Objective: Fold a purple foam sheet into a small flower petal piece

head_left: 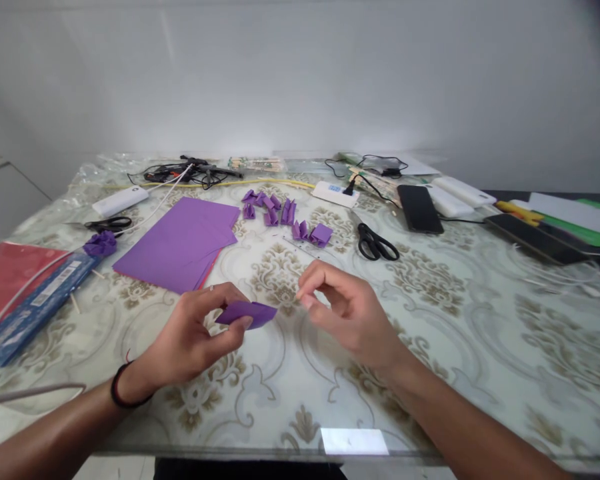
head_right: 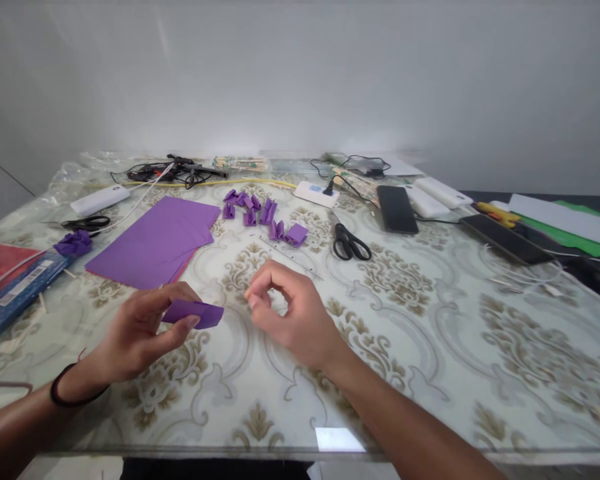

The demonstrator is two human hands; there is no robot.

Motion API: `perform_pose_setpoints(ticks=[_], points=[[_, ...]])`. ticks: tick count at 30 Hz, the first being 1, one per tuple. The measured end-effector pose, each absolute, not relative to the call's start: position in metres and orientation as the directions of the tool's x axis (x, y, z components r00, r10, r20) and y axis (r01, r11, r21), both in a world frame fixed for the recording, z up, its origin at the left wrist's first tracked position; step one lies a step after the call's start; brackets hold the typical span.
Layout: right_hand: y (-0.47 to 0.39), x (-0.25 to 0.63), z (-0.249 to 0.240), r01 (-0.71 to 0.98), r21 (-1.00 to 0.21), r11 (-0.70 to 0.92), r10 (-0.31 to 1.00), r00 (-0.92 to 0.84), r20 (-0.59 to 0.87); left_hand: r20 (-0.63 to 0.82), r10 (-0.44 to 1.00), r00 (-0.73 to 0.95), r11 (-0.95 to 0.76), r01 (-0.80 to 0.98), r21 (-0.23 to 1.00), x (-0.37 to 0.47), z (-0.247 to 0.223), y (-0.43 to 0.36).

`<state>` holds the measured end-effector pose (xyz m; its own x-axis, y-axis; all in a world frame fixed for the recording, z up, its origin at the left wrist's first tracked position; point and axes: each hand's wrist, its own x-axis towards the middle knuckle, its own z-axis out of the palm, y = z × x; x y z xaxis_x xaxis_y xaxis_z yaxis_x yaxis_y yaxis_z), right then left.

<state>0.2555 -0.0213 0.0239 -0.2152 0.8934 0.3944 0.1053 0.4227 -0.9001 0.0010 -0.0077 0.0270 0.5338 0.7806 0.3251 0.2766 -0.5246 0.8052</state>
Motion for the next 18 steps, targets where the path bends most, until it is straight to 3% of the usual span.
perform_pose_setpoints(ticks=[4,12,18], points=[[-0.026,0.243,0.021,0.154,-0.892,0.425,0.866,-0.354,0.352,0.326,0.754,0.57,-0.56,0.3,0.772,0.005,0.027,-0.01],[-0.031,0.231,0.012,0.14,-0.894,0.426,0.859,-0.372,0.352,0.273,0.741,0.614,-0.537,0.297,0.789,0.012,0.024,-0.014],[-0.029,0.237,0.012,0.112,-0.941,0.319,0.922,-0.266,0.281,0.396,0.825,0.403,-0.501,0.198,0.843,0.007,0.025,-0.013]])
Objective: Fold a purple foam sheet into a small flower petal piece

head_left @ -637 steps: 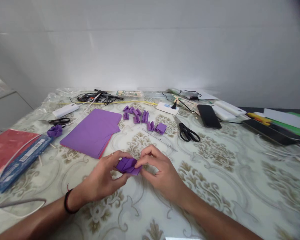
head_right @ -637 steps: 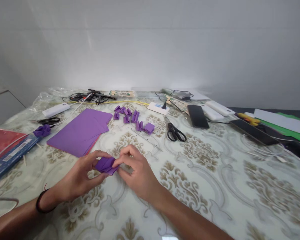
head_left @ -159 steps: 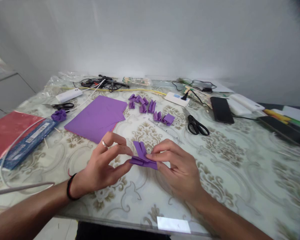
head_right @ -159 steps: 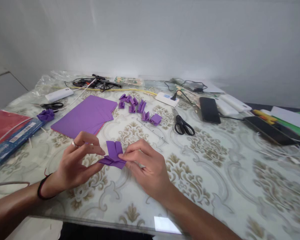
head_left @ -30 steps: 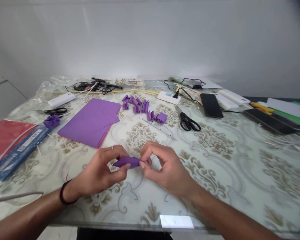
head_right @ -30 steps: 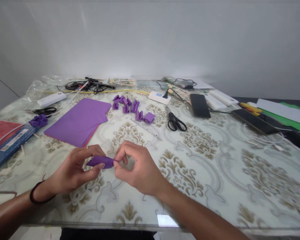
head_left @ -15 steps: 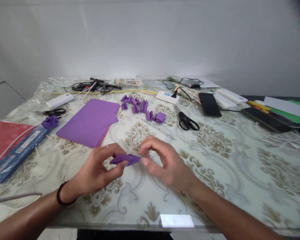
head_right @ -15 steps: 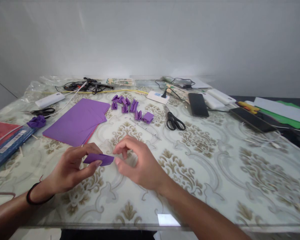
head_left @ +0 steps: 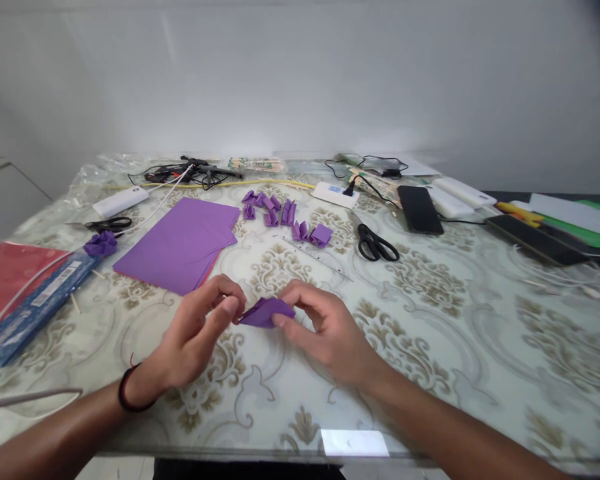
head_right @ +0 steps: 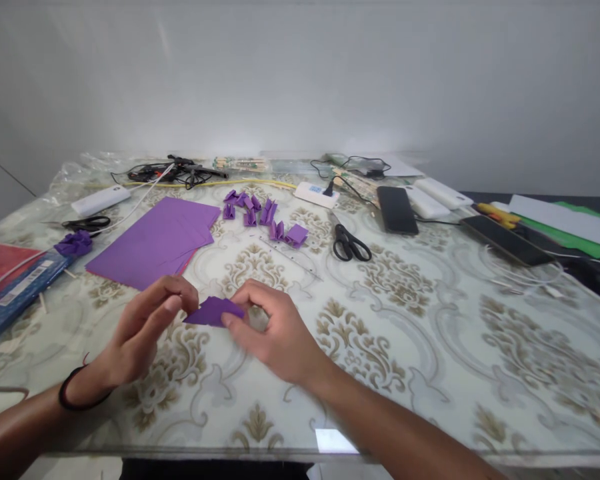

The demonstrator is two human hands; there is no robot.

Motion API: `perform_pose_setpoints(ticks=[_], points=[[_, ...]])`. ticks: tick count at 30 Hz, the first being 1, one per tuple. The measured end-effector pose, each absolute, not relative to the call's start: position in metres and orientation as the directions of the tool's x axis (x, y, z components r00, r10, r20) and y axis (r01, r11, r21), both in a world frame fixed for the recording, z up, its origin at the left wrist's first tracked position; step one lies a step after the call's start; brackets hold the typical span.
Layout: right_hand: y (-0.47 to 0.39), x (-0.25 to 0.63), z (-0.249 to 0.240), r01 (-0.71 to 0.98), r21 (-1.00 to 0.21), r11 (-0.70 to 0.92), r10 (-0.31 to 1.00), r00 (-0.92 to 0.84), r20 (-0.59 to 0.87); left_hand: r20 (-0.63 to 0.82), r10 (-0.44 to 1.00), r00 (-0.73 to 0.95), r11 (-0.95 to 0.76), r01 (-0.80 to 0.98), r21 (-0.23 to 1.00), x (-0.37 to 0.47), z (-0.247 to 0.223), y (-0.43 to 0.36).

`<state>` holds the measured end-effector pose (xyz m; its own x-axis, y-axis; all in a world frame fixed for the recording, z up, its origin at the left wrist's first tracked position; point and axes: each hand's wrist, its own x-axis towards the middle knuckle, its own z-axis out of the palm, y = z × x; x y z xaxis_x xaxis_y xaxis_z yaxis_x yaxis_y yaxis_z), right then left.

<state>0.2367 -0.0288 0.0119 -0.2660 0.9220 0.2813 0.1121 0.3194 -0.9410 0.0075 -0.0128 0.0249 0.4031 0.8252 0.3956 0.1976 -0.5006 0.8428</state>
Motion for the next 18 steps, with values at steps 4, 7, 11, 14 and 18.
perform_pose_setpoints(ticks=[4,7,11,14,18], points=[[-0.0231,0.2404,0.0098,0.063,-0.93,0.363,0.919,-0.185,0.347,0.417,0.853,0.314,-0.496,0.239,0.835,0.0038,0.0262,-0.0122],[-0.0204,0.2423,0.0076,0.053,-0.906,0.419,0.9,-0.152,0.408,0.399,0.838,0.371,-0.512,0.288,0.809,0.0042,0.026,-0.0123],[-0.0213,0.243,0.0055,0.091,-0.892,0.444,0.89,-0.16,0.427,0.445,0.789,0.423,-0.584,0.293,0.757,0.0065,0.0222,-0.0111],[-0.0235,0.2419,0.0059,0.125,-0.877,0.464,0.882,-0.16,0.444,0.471,0.769,0.432,-0.611,0.281,0.74,0.0081,0.0191,-0.0096],[-0.0257,0.2387,0.0072,0.175,-0.851,0.495,0.865,-0.189,0.465,0.477,0.741,0.473,-0.638,0.271,0.721,0.0099,0.0194,-0.0096]])
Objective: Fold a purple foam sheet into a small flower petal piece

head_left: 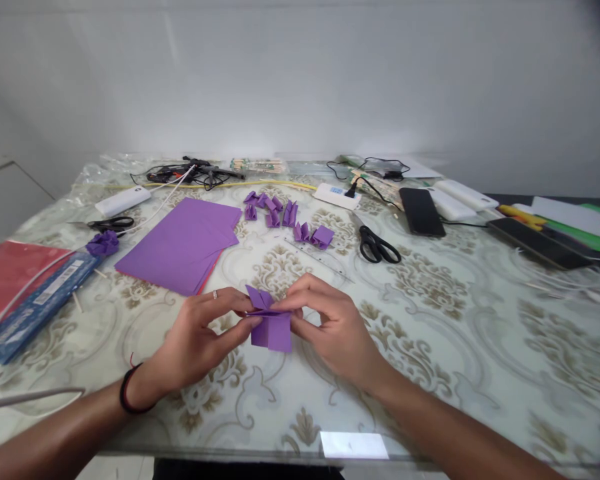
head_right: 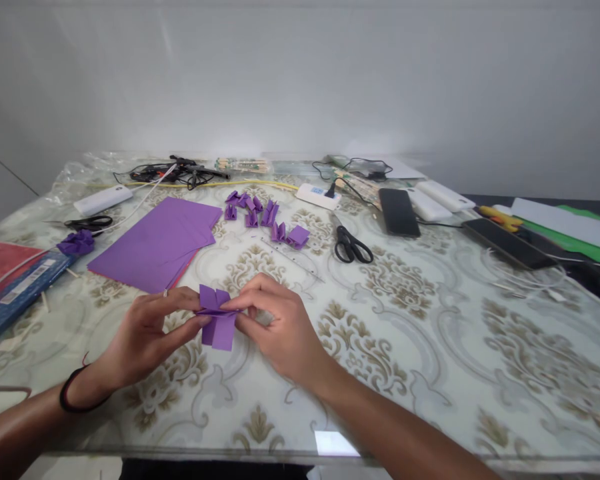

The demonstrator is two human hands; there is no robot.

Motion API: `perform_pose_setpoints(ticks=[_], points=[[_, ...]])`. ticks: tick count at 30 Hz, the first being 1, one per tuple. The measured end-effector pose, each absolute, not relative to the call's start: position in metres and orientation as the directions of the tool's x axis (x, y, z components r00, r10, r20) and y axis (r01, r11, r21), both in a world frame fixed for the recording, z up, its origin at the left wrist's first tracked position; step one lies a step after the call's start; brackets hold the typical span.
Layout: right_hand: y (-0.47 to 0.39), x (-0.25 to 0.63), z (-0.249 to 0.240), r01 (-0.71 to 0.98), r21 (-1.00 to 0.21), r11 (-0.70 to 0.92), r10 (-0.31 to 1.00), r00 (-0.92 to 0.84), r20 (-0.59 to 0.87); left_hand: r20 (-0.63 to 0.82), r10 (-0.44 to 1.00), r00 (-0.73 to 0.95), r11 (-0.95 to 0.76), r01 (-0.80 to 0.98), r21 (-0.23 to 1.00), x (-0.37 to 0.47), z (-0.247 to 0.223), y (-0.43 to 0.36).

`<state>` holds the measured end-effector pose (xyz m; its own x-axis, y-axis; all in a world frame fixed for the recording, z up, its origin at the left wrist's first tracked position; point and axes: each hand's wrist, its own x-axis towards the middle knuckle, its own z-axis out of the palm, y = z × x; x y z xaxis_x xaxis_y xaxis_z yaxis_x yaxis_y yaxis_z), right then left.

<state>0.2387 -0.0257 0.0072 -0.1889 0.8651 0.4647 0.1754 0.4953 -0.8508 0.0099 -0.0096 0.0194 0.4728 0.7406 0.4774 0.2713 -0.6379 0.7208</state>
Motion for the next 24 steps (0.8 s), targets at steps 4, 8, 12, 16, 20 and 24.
perform_pose_setpoints(ticks=[4,8,12,16,20,24], points=[[-0.027,0.237,0.007,0.188,-0.815,0.548,0.83,-0.239,0.503,0.487,0.726,0.485,-0.656,0.279,0.701,0.01,0.019,-0.011],[-0.028,0.237,0.01,0.214,-0.84,0.499,0.866,-0.155,0.475,0.533,0.748,0.396,-0.655,0.314,0.687,0.007,0.015,-0.01],[-0.029,0.236,0.014,0.222,-0.893,0.392,0.92,-0.113,0.376,0.518,0.794,0.319,-0.602,0.288,0.745,0.007,0.012,-0.009],[-0.027,0.234,0.011,0.118,-0.94,0.319,0.943,-0.141,0.302,0.409,0.844,0.346,-0.504,0.252,0.826,0.007,0.008,-0.008],[-0.025,0.234,0.004,0.022,-0.964,0.266,0.952,-0.165,0.259,0.326,0.866,0.38,-0.417,0.188,0.889,0.007,0.005,-0.009],[-0.025,0.233,0.002,-0.033,-0.974,0.226,0.953,-0.201,0.228,0.313,0.845,0.434,-0.418,0.169,0.892,0.008,0.007,-0.01]])
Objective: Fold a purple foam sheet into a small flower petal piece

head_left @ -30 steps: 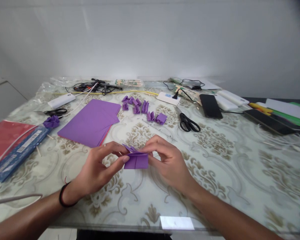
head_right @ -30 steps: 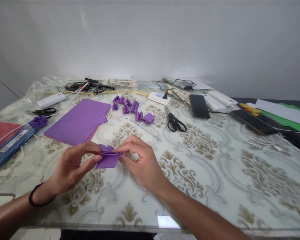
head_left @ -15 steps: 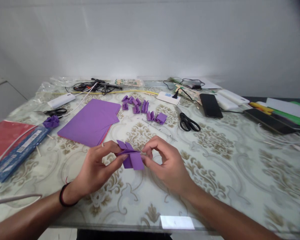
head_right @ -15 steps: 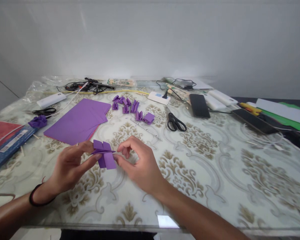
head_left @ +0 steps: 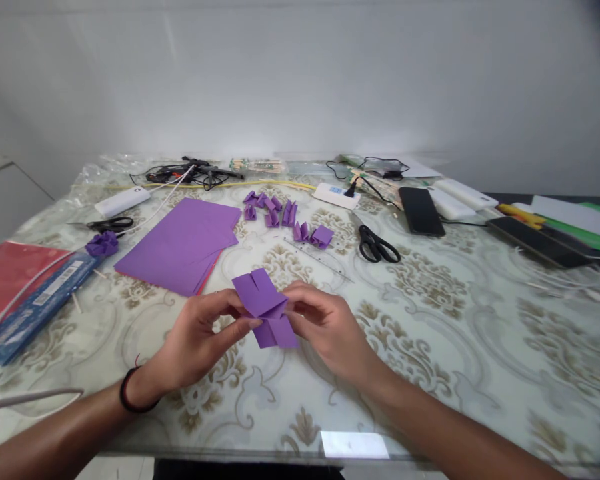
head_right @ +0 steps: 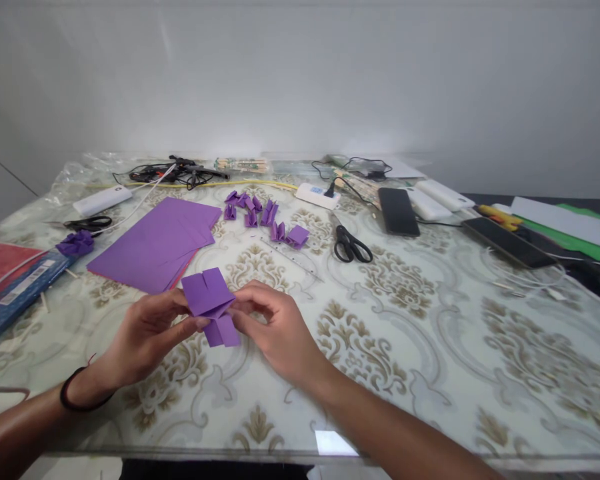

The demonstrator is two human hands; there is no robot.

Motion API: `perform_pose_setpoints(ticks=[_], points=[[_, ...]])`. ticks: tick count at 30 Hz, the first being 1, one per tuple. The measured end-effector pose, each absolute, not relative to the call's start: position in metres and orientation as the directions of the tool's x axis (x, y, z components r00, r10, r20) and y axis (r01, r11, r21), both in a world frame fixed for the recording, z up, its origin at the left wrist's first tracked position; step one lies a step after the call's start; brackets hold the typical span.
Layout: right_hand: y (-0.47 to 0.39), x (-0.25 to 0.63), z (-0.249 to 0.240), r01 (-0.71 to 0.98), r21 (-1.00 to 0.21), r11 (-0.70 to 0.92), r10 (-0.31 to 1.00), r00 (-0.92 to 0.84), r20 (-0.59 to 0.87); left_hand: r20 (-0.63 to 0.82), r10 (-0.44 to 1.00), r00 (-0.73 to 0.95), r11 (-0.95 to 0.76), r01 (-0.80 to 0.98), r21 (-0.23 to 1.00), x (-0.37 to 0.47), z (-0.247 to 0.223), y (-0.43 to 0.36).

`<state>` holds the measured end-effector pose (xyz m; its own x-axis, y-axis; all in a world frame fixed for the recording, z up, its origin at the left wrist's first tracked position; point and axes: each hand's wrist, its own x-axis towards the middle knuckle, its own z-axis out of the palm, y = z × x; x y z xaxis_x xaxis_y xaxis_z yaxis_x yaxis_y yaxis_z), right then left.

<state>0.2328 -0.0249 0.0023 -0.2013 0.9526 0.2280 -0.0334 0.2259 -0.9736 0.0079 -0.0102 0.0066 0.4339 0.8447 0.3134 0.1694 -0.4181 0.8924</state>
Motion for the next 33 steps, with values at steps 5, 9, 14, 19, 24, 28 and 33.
perform_pose_setpoints(ticks=[5,9,14,19,24,28,33], points=[[-0.027,0.232,0.002,-0.128,-0.979,0.158,0.955,-0.231,0.184,0.227,0.834,0.503,-0.317,0.1,0.943,0.007,0.008,-0.012],[-0.025,0.233,0.001,-0.276,-0.96,0.034,0.961,-0.256,0.108,0.136,0.832,0.538,-0.178,0.026,0.984,0.008,0.008,-0.013],[-0.022,0.233,0.002,-0.405,-0.899,-0.165,0.914,-0.406,0.015,0.027,0.824,0.566,0.01,-0.062,0.998,0.013,0.009,-0.012],[-0.022,0.234,0.004,-0.38,-0.908,-0.177,0.883,-0.468,0.023,-0.074,0.787,0.612,0.154,-0.079,0.985,0.016,0.014,-0.011],[-0.02,0.234,0.007,-0.357,-0.933,-0.044,0.9,-0.418,0.118,-0.117,0.738,0.665,0.219,-0.072,0.973,0.016,0.021,-0.009],[-0.018,0.232,0.005,-0.367,-0.93,0.02,0.915,-0.368,0.164,-0.076,0.729,0.681,0.204,-0.109,0.973,0.014,0.022,-0.01],[-0.022,0.235,-0.009,-0.392,-0.919,-0.042,0.948,-0.306,0.087,0.022,0.735,0.678,0.139,-0.182,0.973,0.015,0.006,-0.01]])
